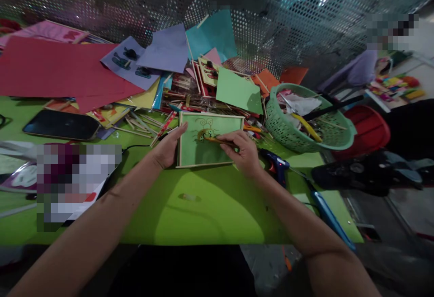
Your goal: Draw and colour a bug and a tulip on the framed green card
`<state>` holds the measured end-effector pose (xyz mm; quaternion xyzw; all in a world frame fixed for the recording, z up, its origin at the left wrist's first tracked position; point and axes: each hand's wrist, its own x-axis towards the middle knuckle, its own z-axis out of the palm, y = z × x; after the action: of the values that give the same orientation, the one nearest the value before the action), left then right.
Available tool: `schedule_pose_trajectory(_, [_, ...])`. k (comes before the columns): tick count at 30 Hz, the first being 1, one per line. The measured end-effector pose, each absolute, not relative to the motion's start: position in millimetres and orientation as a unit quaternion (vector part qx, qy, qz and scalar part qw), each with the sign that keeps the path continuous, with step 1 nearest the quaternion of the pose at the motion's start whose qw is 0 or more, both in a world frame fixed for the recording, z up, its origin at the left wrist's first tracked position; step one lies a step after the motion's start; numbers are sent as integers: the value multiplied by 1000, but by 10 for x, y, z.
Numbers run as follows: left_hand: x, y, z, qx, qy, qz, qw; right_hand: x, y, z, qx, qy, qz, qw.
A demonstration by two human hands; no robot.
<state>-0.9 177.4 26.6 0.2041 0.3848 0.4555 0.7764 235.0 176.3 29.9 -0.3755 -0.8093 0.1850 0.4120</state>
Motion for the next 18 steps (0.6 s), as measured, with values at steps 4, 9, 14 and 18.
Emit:
schedule_pose_trajectory(4, [-8, 1777, 245, 209, 380, 465, 772, 2314, 1751, 321, -379, -812, 179, 407])
schedule_pose_trajectory(9, [-25, 1782, 216, 203, 378, 458, 778, 2307, 1754, 374, -378, -813, 166, 410])
schedule_pose_trajectory(14, [-41, 1792, 183, 197, 370, 456, 785, 2318, 1822, 474, -374, -812, 189, 407])
schedule_pose_trajectory(18, [-56, 1802, 176, 183, 373, 449, 791, 2312, 1880, 571, -379, -802, 186, 423])
